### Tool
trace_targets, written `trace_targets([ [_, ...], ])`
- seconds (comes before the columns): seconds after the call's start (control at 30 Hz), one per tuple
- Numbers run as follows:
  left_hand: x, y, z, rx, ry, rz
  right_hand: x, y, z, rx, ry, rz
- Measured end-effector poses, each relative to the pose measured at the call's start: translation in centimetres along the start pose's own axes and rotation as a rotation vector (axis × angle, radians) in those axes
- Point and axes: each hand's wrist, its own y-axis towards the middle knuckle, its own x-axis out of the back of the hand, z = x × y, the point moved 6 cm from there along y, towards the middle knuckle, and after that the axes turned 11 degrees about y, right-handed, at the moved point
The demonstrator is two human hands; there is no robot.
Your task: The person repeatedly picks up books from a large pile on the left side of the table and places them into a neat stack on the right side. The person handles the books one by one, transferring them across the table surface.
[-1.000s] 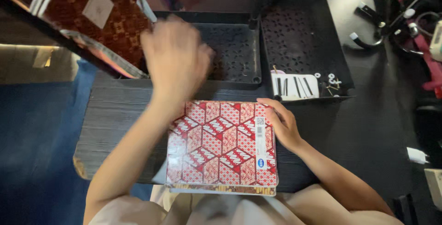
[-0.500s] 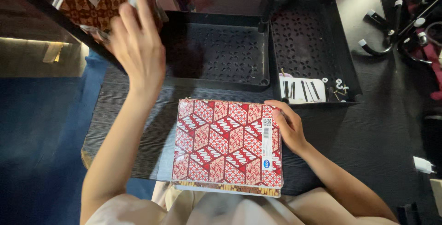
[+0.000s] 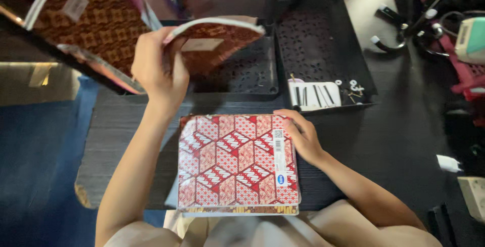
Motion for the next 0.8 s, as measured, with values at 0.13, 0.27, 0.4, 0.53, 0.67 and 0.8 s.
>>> trace_targets([
  [0.13,2.7,1.3,-4.0,-0.072,-0.071,-0.262,0.2,0.0,0.1,0.105,-0.032,0.004],
  [0.27,6.0,3.8,-7.7,-0.046,-0.057,-0.215,0.3,0.3,-0.1,0.144,-0.064,0.015],
  [0.4,3.6,6.0,-12.2,-0.195,-0.132,0.386,0.6,-0.4,-2.1,-0.099,0.193,0.011],
  [0.53,-2.8,0.6,-15.7,-0.25,-0.23,0.847,0.4,-0.1,-1.8,-0.02,0.091,0.028],
  [0.67,-6.0,-5.5,-16.2,-0.363,-0.117,0.936,0.4,0.2,-0.1,0.093,0.015,0.023],
  [0.8,-7.0,-7.8,-15.4,-0.413,-0.092,0.858,0.4,0.1,0.5,0.122,-0.008,0.019],
])
